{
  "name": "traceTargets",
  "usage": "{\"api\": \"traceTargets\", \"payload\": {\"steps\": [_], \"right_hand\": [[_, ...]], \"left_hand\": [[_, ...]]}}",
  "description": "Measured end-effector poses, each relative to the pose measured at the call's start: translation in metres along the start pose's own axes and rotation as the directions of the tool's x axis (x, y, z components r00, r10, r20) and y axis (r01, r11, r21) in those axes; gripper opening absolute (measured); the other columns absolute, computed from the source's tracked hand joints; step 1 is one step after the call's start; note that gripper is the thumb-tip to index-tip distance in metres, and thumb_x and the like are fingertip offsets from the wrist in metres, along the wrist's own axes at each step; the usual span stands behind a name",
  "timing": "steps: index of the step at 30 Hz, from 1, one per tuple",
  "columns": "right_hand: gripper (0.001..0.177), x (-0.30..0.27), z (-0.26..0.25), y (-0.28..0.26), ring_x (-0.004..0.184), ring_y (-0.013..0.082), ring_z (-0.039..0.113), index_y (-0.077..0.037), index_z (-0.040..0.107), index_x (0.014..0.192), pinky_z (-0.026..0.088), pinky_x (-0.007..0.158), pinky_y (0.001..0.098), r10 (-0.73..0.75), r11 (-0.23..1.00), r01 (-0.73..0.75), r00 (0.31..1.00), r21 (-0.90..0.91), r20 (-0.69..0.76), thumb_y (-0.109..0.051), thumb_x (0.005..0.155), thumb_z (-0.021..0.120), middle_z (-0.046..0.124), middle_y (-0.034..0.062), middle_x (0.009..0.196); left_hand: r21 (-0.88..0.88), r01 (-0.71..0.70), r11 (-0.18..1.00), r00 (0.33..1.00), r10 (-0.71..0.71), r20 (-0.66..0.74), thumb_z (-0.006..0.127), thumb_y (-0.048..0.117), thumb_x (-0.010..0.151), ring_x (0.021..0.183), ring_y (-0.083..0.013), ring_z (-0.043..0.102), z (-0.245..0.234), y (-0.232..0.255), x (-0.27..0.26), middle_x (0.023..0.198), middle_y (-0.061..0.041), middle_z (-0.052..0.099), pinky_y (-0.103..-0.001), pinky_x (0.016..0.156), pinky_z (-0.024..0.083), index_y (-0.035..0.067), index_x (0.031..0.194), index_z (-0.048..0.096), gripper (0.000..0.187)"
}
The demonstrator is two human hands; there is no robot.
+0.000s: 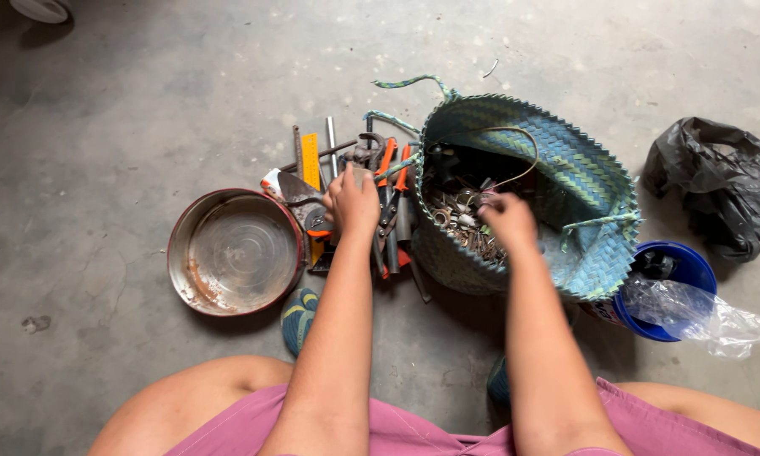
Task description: The person sits on the floor and sorts various tools from a woven basket onto the floor. They handle hammers, pliers, a ruler, and other metal tools one by one, placing them in a pile beside the basket.
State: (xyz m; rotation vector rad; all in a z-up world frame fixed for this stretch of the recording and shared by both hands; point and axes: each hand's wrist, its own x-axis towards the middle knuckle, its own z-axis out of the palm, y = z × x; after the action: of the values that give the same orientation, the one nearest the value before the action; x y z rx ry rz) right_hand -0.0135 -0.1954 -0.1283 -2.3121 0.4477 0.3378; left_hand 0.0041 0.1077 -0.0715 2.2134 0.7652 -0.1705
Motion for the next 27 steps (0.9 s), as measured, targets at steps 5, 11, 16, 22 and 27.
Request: {"api": "traceTargets", "payload": {"steps": [5, 11, 16, 22, 27], "right_hand": [[0.033, -0.020, 0.072, 0.027, 0.109, 0.0328, 0.069, -0.018, 0.078, 0.120, 0.052, 0.098, 0.0407, 0.140, 0.956, -0.040, 0.932, -0.290, 0.333, -0.026, 0.090, 0.070, 0.073, 0.0147, 0.119], [0.039, -0.019, 0.058, 0.013, 0.110, 0.0304, 0.071, -0.014, 0.071, 0.123, 0.054, 0.099, 0.0402, 0.062, 0.979, 0.013, 0.932, -0.204, 0.357, -0.028, 0.086, 0.073, 0.076, 0.0145, 0.118], [0.042, -0.010, 0.037, -0.015, 0.121, 0.0357, 0.057, -0.012, 0.068, 0.123, 0.047, 0.101, 0.0447, -0.238, 0.968, 0.233, 0.970, -0.096, -0.041, -0.021, 0.083, 0.078, 0.060, 0.0160, 0.127], [0.034, 0.038, -0.023, -0.018, 0.122, 0.0318, 0.059, -0.010, 0.067, 0.122, 0.046, 0.113, 0.0441, -0.209, 0.976, 0.214, 0.883, -0.036, -0.420, -0.016, 0.089, 0.076, 0.064, 0.0127, 0.126], [0.077, 0.062, -0.083, -0.024, 0.139, 0.0420, 0.039, -0.002, 0.054, 0.142, 0.013, 0.108, 0.0652, -0.417, 0.905, 0.220, 0.623, -0.364, -0.661, -0.023, 0.074, 0.083, 0.048, 0.0235, 0.151]], "left_hand": [[-0.072, -0.358, 0.931, 0.929, 0.347, -0.130, 0.063, 0.055, 0.094, 0.146, -0.0329, 0.031, 0.015, 0.047, -0.016, 0.155, -0.009, 0.044, -0.053, 0.120, 0.027, 0.021, 0.155, 0.044, 0.073], [0.125, -0.537, 0.834, 0.831, 0.549, -0.094, 0.084, 0.047, 0.071, 0.142, -0.0372, 0.032, 0.031, 0.082, -0.051, 0.151, -0.014, 0.044, -0.055, 0.112, 0.029, 0.019, 0.152, 0.044, 0.095], [0.117, -0.469, 0.875, 0.883, 0.469, 0.034, 0.083, 0.035, 0.071, 0.141, -0.0333, 0.042, 0.042, 0.090, -0.046, 0.147, -0.008, 0.053, -0.052, 0.118, 0.031, 0.018, 0.149, 0.045, 0.088], [0.136, -0.546, 0.826, 0.828, 0.558, -0.065, 0.078, 0.027, 0.068, 0.136, -0.0347, 0.047, 0.044, 0.101, -0.036, 0.146, -0.013, 0.055, -0.051, 0.114, 0.035, 0.019, 0.157, 0.040, 0.097], [-0.055, -0.438, 0.897, 0.898, 0.440, 0.020, 0.079, 0.033, 0.072, 0.128, -0.0362, 0.054, 0.033, 0.110, -0.030, 0.140, -0.013, 0.057, -0.049, 0.105, 0.045, 0.018, 0.155, 0.040, 0.093]]}}
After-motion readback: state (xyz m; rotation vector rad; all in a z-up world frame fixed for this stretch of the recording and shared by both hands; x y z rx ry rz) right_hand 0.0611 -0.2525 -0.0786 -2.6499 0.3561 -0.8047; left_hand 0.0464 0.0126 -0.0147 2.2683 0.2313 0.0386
